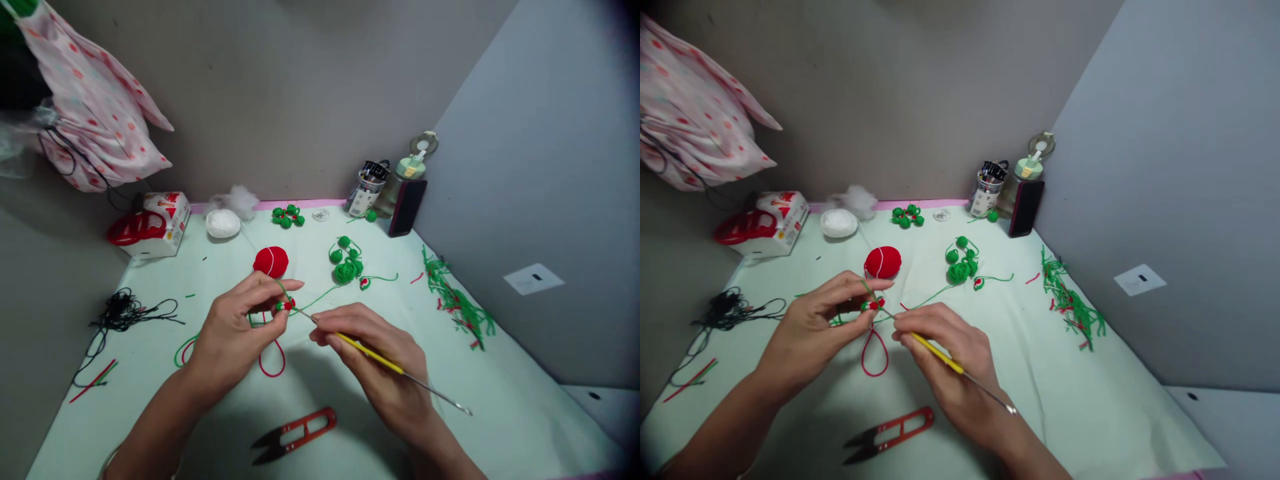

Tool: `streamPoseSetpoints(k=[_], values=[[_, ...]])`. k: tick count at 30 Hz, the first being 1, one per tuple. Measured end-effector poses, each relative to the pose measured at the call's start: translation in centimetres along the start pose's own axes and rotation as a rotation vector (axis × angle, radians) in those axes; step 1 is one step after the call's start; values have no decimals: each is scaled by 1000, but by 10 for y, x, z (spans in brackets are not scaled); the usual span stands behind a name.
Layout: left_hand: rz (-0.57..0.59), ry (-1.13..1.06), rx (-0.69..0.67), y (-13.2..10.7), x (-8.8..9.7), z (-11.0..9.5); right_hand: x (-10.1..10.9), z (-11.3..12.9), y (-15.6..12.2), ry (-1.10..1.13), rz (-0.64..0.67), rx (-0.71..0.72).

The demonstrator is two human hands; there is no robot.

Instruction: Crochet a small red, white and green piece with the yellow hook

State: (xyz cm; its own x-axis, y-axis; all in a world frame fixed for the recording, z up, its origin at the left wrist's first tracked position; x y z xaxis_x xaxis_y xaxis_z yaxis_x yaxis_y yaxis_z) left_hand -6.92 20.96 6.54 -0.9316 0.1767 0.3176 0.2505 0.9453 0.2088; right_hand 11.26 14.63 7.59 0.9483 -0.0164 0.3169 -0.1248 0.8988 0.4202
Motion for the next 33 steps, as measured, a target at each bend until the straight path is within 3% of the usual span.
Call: streamPoseSetpoints(k=[4,8,33], values=[[85,-216,228,-3,-9,14,3,-10,0,183,-50,-148],[184,-390,353,-7,-18,23,4,-10,-1,226,-74,-151],[139,-556,368,-8,-24,25,2,2,-3,35,-71,-10]])
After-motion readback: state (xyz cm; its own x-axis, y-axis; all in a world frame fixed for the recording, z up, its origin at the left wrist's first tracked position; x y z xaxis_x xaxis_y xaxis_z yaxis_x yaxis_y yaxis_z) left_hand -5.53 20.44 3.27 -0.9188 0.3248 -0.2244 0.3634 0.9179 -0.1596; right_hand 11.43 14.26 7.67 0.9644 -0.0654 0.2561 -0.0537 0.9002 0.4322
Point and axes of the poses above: each hand's wrist, its own y-axis towards the middle knuckle, its own x-axis out of the back of the hand, z = x × y, the point moved 6 cm from there along y, towards the middle knuckle
